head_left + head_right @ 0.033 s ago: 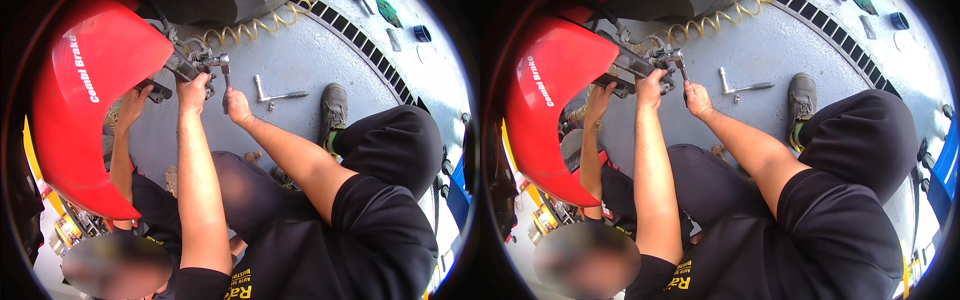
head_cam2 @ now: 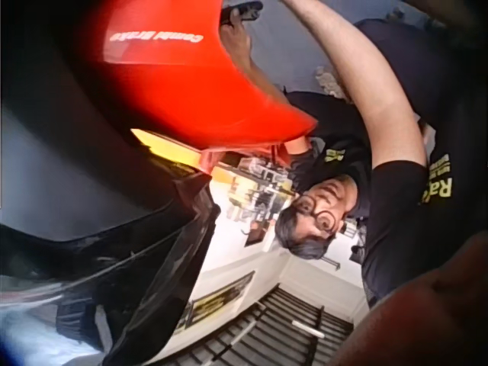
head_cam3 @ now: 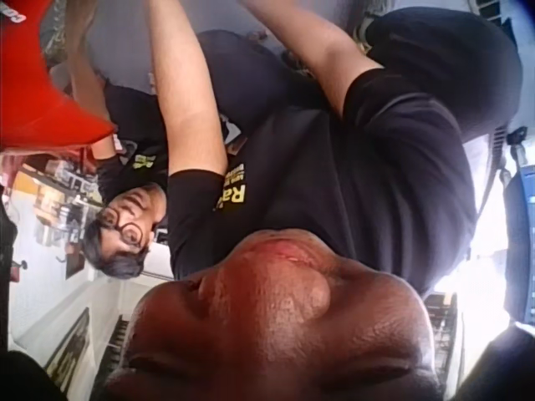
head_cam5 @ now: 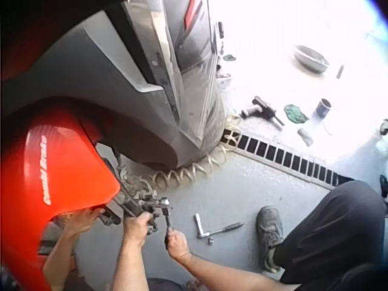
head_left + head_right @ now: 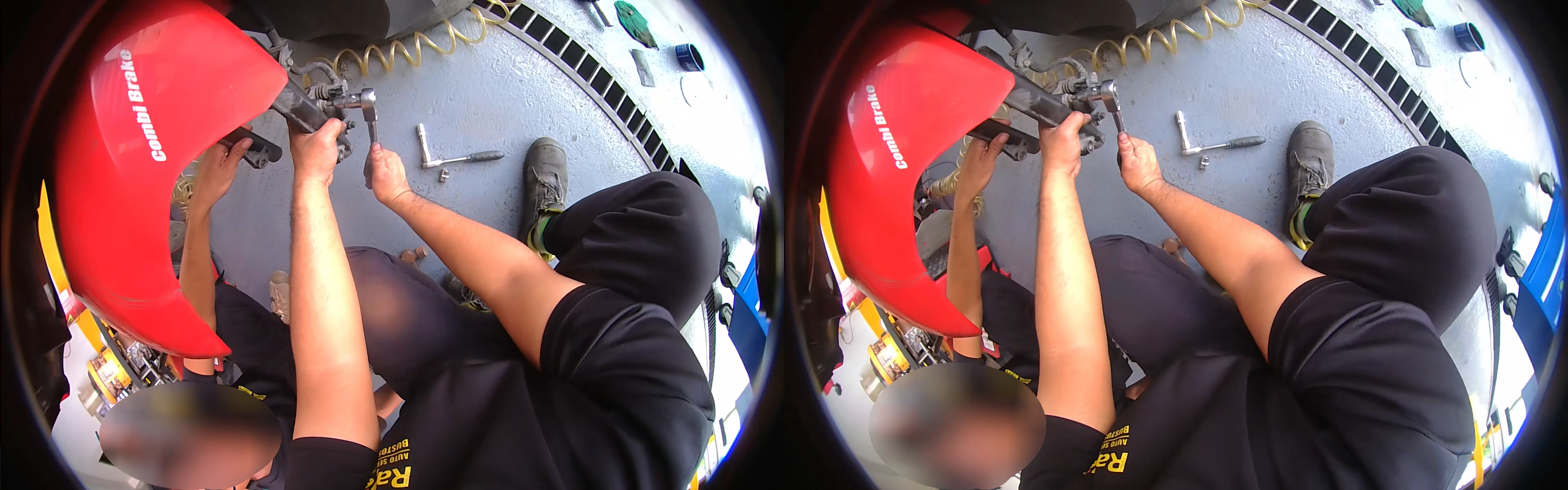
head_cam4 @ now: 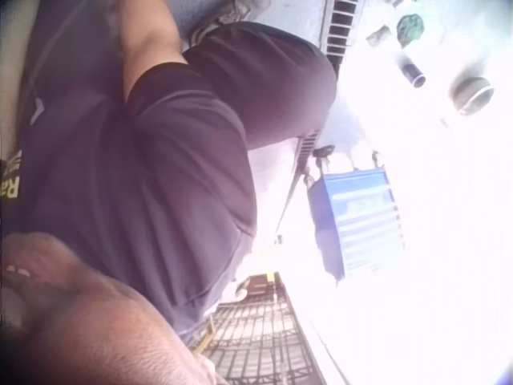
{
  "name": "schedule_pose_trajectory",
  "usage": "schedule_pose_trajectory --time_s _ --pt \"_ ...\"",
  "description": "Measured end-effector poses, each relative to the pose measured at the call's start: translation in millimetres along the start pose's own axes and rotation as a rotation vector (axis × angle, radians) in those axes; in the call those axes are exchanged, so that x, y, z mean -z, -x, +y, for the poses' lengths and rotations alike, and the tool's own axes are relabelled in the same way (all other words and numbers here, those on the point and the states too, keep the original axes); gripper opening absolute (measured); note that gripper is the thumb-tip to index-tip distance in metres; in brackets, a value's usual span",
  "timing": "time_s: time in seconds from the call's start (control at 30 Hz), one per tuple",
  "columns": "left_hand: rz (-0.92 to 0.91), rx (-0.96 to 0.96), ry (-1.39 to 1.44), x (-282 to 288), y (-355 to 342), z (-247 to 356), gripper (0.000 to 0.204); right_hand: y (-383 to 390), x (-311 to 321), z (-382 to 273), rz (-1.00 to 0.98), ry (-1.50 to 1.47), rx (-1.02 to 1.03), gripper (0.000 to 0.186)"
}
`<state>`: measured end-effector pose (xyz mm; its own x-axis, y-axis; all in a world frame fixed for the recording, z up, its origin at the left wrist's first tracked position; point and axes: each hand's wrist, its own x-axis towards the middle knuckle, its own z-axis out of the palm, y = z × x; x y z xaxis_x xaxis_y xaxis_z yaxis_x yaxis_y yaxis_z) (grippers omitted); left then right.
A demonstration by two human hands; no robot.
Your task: The person works on the front brake assembly of a motorcycle using a socket wrench and a screwdriver, removing bolts and handling the brake caliper with assistance from another person.
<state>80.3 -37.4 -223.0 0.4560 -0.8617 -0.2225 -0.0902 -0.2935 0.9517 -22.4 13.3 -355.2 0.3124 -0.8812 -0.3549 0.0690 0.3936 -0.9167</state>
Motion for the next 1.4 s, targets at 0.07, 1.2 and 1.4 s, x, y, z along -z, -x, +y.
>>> schedule_pose_trajectory --time_s 0.07,1.2,1.4 --pt "0.019 -0.033 -0.001 -4 -2 -6 0.043 4 -1 -2 0.106 -0.041 -0.005 0.072" --pt "0.118 -0.454 -0.167 10 -7 -26 0.066 80 -16 -116 0.042 -0.34 -0.647 0.078" --pt "-0.214 0.001 0.09 34 -2 -35 0.06 41 -14 -62 0.044 -0.123 -0.289 0.055"
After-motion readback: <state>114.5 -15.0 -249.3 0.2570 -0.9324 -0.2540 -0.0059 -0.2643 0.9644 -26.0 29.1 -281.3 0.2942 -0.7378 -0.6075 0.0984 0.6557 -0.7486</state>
